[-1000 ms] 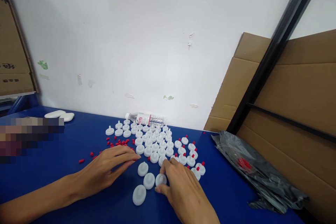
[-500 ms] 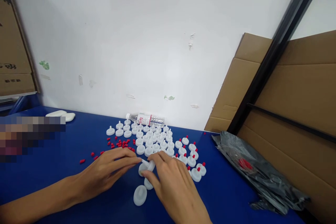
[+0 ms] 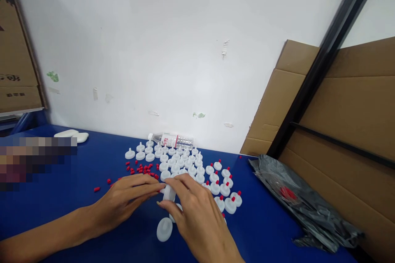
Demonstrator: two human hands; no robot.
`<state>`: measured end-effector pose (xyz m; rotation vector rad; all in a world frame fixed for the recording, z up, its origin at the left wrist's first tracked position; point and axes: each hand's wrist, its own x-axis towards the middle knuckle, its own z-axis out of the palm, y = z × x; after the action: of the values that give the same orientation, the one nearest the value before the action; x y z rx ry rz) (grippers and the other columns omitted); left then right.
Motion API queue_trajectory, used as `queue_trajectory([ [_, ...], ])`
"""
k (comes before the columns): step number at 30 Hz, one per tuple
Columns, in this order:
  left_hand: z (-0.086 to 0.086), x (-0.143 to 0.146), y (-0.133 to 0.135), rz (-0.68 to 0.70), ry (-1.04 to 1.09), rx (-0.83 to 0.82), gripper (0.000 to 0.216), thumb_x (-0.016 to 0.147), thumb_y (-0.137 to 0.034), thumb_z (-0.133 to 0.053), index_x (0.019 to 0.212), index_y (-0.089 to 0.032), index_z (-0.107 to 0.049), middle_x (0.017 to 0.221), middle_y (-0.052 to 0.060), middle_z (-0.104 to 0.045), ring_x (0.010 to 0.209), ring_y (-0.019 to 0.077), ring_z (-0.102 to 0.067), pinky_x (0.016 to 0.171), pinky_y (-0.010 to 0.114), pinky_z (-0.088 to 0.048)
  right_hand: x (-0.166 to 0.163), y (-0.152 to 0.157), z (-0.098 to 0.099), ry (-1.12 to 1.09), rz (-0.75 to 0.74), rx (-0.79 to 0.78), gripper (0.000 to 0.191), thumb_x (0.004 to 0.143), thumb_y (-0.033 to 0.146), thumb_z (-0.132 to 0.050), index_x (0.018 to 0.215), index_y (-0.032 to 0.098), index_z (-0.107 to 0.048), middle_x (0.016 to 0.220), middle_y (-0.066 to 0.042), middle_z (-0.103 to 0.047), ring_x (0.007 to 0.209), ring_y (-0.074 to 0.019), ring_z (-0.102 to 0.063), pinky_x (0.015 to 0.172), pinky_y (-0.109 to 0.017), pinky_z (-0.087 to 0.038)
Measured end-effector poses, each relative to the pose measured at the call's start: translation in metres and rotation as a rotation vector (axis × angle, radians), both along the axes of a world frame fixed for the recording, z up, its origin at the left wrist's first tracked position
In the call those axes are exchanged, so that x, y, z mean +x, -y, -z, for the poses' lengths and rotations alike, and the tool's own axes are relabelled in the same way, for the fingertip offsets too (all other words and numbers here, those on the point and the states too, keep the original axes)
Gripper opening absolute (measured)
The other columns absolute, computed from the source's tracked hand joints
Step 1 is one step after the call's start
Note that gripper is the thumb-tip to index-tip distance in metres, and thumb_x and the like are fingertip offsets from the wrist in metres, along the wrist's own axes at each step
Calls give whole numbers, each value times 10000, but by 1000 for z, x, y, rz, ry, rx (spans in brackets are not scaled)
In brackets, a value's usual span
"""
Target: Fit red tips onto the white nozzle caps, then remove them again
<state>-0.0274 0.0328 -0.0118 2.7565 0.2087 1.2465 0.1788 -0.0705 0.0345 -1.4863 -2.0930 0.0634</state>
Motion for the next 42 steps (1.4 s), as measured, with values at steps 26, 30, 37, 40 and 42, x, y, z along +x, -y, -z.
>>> queue_trajectory([
  [26, -14, 2, 22, 46, -82, -550, 278, 1045, -251, -325, 823, -193, -483, 720, -20, -517, 609, 119, -462, 589, 236, -357, -13, 0, 8, -70, -123, 185, 359, 935, 291, -616, 1293, 293, -591, 1121, -48, -665, 900, -173, -675, 799, -266, -561],
  [30, -12, 3, 21, 41, -103, -547, 289, 1050, -263, -314, 824, -194, -481, 694, -26, -510, 584, 115, -456, 562, 232, -349, -14, 0, 6, -39, -85, 140, 360, 928, 274, -626, 1285, 312, -599, 1120, -43, -661, 907, -185, -677, 795, -280, -565],
  [37, -6, 0, 8, -132, -173, -178, 229, 1041, -256, -378, 1058, -207, -601, 852, 18, -621, 720, 139, -576, 628, 250, -376, -8, 2, -4, 23, -30, 42, 340, 951, 227, -560, 1272, 339, -576, 1143, -18, -624, 927, -167, -675, 826, -293, -568],
  [40, -4, -2, 3, -239, -202, -130, 255, 1032, -244, -397, 1220, -251, -568, 930, 19, -655, 773, 148, -621, 642, 257, -391, 6, 3, -9, 13, 13, 66, 268, 953, 225, -542, 1194, 326, -605, 1175, -8, -630, 1014, -176, -653, 896, -307, -535],
  [42, -3, -2, 0, -330, -229, -151, 264, 1029, -237, -383, 1213, -261, -571, 956, 17, -659, 795, 155, -636, 636, 260, -400, 17, 5, -11, 11, 69, 69, 188, 951, 259, -549, 1113, 310, -629, 1139, -5, -654, 1040, -188, -640, 912, -318, -514],
])
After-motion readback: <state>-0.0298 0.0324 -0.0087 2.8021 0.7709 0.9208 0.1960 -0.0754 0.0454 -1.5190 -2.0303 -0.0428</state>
